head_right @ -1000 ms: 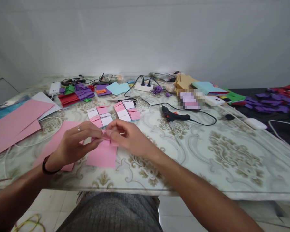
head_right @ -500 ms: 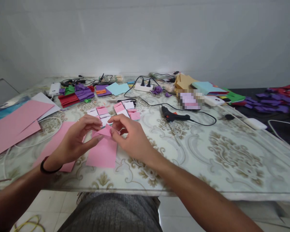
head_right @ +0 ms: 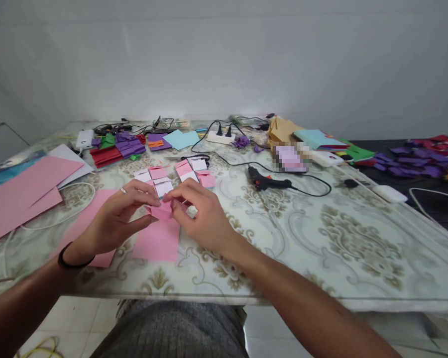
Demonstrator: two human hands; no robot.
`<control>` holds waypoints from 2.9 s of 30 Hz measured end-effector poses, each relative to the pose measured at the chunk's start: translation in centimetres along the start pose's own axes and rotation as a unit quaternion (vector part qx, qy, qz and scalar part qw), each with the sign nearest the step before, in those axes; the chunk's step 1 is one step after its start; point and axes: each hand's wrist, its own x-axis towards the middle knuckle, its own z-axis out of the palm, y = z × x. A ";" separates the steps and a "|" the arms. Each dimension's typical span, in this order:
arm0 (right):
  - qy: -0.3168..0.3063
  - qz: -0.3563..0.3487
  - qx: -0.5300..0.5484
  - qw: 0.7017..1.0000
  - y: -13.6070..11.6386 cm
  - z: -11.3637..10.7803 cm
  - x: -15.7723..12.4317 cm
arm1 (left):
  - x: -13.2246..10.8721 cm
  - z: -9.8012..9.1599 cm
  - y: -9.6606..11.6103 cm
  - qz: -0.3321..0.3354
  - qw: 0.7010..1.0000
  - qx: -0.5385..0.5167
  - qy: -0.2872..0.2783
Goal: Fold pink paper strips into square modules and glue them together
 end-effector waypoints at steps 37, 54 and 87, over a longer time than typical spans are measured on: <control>-0.120 0.086 0.123 0.981 0.2 -0.4 0.0 | -0.1 -0.1 0.1 -0.074 0.997 -0.028 0.015; 0.027 -0.073 -0.115 0.990 0.8 -0.4 0.0 | -0.4 -1.0 0.9 -0.080 0.995 0.041 -0.038; -0.018 -0.024 0.086 0.996 0.0 -0.6 0.1 | -0.3 -0.6 0.0 -0.041 0.990 -0.073 0.109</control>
